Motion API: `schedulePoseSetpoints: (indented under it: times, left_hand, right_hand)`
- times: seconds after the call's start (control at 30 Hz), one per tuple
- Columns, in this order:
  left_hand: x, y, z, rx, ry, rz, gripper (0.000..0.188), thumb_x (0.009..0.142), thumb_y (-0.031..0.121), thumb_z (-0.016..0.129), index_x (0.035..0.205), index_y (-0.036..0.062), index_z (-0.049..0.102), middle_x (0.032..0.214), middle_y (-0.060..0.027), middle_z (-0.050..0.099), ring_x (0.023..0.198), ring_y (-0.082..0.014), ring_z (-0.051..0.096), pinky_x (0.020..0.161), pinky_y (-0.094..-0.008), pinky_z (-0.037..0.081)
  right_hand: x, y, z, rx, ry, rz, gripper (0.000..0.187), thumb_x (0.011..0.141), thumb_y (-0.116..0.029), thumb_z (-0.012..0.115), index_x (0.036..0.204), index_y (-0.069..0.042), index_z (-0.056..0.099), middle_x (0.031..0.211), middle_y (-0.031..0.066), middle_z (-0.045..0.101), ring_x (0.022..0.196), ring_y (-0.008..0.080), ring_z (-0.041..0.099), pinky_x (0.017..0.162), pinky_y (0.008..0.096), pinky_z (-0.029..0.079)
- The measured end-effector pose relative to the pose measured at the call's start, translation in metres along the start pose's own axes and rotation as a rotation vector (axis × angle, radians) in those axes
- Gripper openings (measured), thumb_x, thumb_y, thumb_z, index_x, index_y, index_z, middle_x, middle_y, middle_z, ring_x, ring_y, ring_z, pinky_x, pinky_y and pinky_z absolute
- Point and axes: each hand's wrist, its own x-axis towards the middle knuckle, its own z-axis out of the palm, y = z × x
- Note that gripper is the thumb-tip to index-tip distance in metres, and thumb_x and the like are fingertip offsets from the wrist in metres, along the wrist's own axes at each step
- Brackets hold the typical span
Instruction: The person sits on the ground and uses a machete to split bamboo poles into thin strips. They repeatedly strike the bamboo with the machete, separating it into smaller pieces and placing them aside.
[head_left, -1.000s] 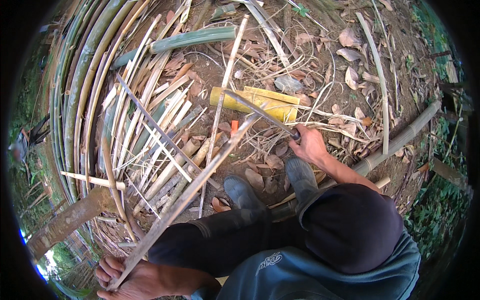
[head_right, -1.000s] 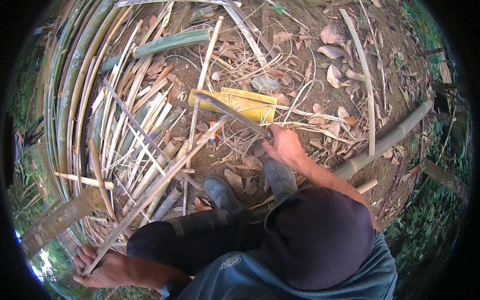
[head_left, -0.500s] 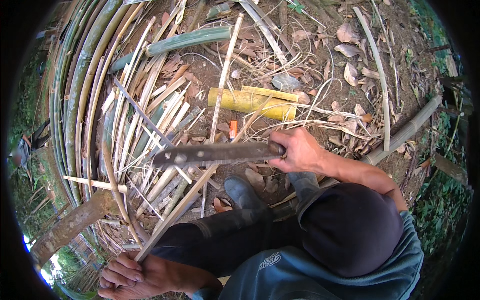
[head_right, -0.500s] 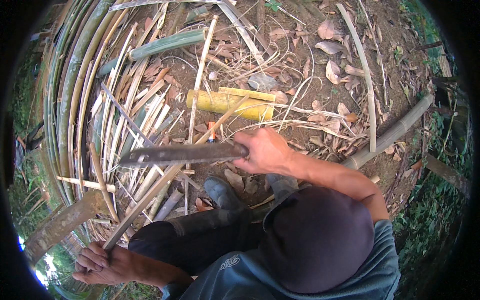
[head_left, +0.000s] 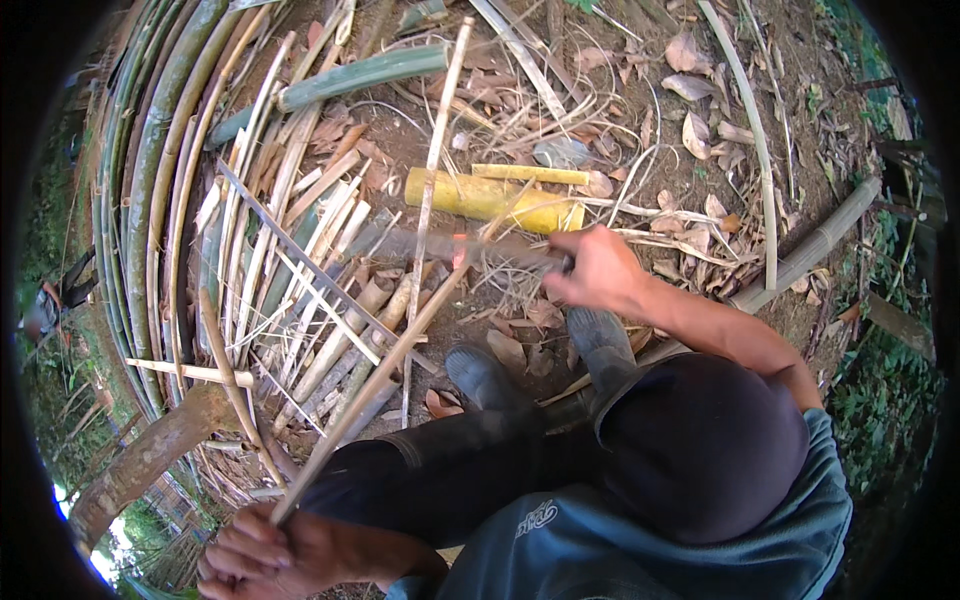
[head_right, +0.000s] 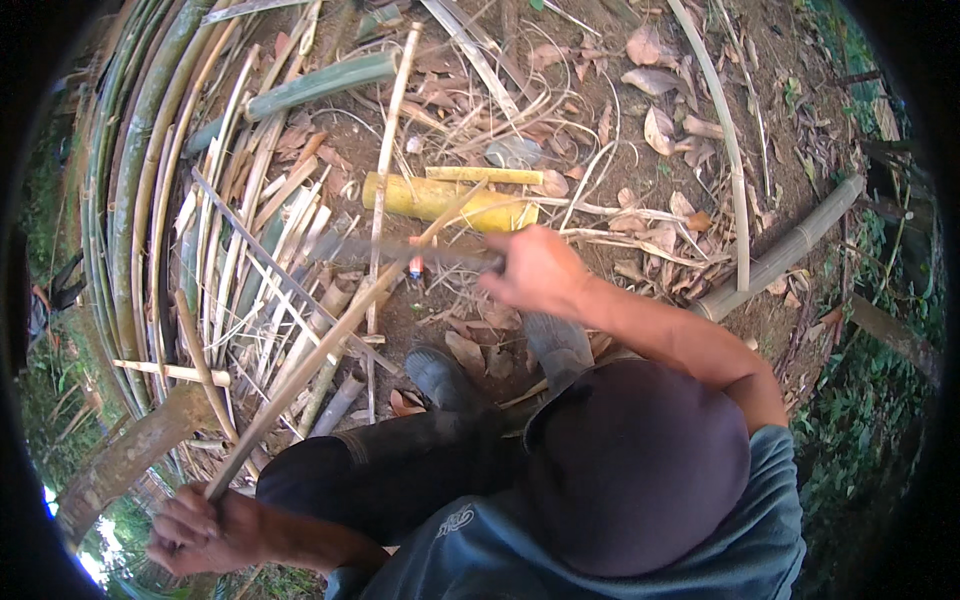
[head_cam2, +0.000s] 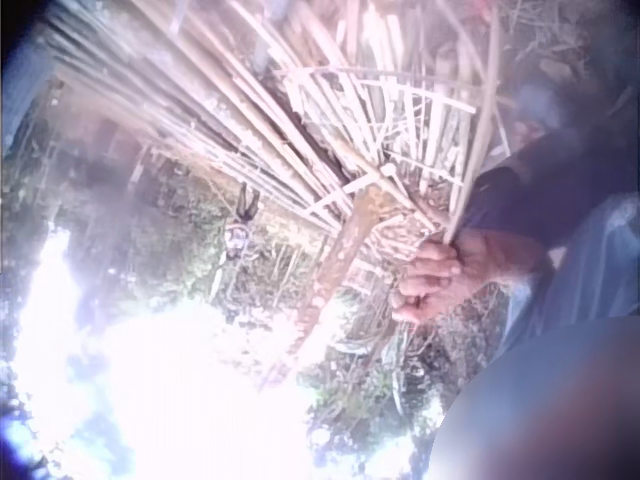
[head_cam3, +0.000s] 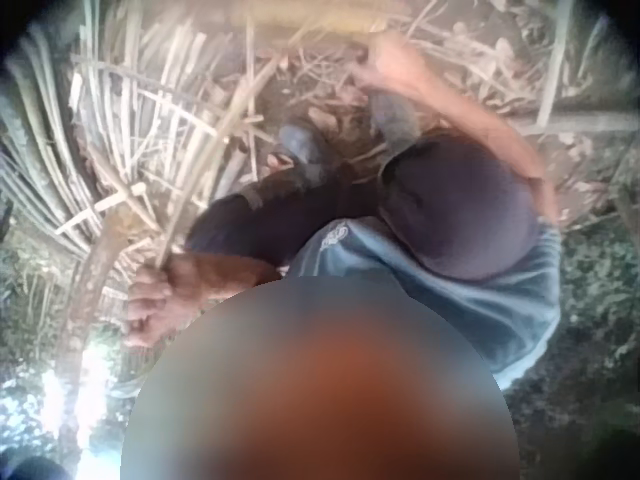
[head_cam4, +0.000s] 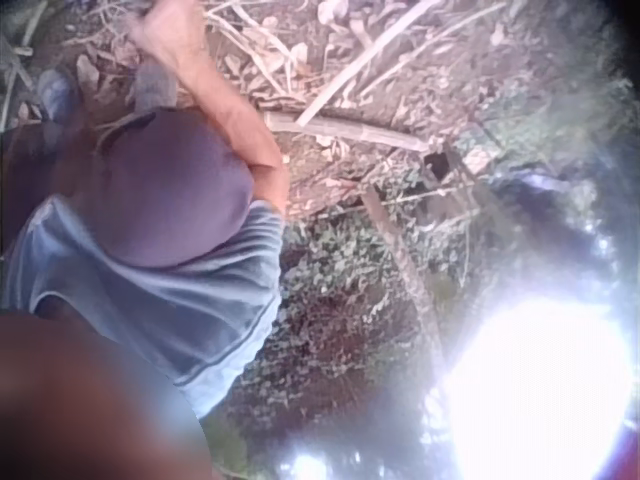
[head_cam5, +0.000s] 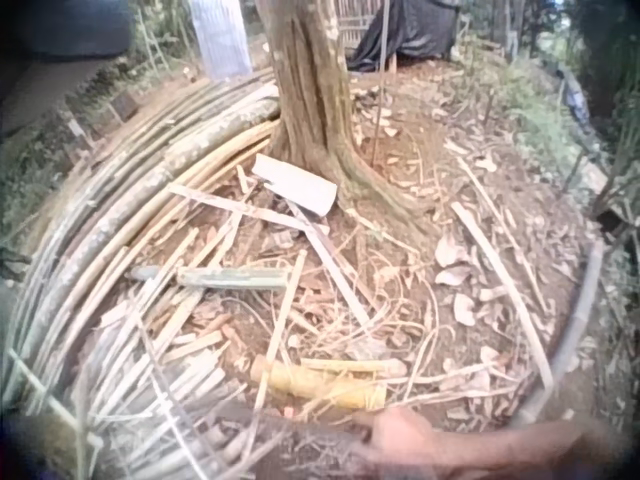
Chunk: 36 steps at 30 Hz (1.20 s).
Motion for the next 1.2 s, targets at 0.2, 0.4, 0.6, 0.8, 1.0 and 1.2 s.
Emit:
schedulePoseSetpoints:
  times: [0.2,0.4,0.6,0.8,1.0,1.2]
  left_hand:
    - [0.003,0.002,0.001,-0.012,0.013,-0.024,0.040,0.108,0.026,0.035,0.070,0.0127,0.036,0.054,0.0014,0.036,0.042,-0.0090,0.035,0.045,-0.0251,0.032]
    - [0.008,-0.006,-0.006,-0.019,0.022,-0.058,0.044,0.107,0.029,0.035,0.066,0.0128,0.038,0.053,0.0016,0.036,0.042,-0.0080,0.037,0.044,-0.0238,0.032]
    - [0.003,-0.004,-0.006,-0.071,0.043,-0.044,0.043,0.107,0.027,0.034,0.067,0.0131,0.036,0.051,0.0016,0.036,0.038,-0.0086,0.034,0.041,-0.0240,0.031]
    - [0.011,-0.007,0.006,-0.057,0.013,-0.049,0.043,0.108,0.029,0.034,0.068,0.0139,0.035,0.051,0.0017,0.036,0.037,-0.0085,0.033,0.040,-0.0233,0.031]
    - [0.002,-0.009,-0.012,-0.126,0.014,-0.090,0.041,0.109,0.036,0.029,0.075,0.0139,0.035,0.051,0.0004,0.038,0.037,-0.0098,0.034,0.039,-0.0242,0.032]
    - [0.000,0.003,0.019,-0.036,0.037,-0.046,0.037,0.109,0.030,0.030,0.077,0.0131,0.036,0.050,0.0006,0.033,0.036,-0.0092,0.029,0.038,-0.0232,0.030]
  right_hand:
    - [0.004,0.022,-0.004,-0.064,0.053,0.118,0.032,0.078,-0.029,0.066,0.091,0.001,0.068,0.070,0.0247,0.067,0.065,0.0394,0.068,0.069,0.0467,0.058]
    - [0.012,0.064,0.008,-0.016,-0.018,0.464,0.034,0.080,-0.028,0.066,0.095,0.001,0.070,0.076,0.0242,0.069,0.072,0.0374,0.070,0.075,0.0458,0.058]
    - [-0.006,0.038,-0.008,-0.121,-0.067,0.233,0.034,0.079,-0.030,0.067,0.097,0.000,0.070,0.076,0.0250,0.069,0.072,0.0384,0.070,0.075,0.0462,0.058]
    - [0.016,0.119,0.016,-0.105,0.089,0.520,0.037,0.078,-0.030,0.069,0.097,0.001,0.071,0.083,0.0259,0.070,0.080,0.0400,0.070,0.077,0.0473,0.057]
    - [-0.016,0.081,0.007,-0.233,0.088,0.392,0.035,0.080,-0.031,0.069,0.091,0.002,0.070,0.081,0.0277,0.068,0.081,0.0427,0.069,0.077,0.0489,0.057]
    - [-0.011,0.121,0.014,-0.239,0.146,0.472,0.037,0.081,-0.032,0.072,0.097,0.002,0.070,0.084,0.0272,0.069,0.081,0.0424,0.069,0.075,0.0488,0.057]
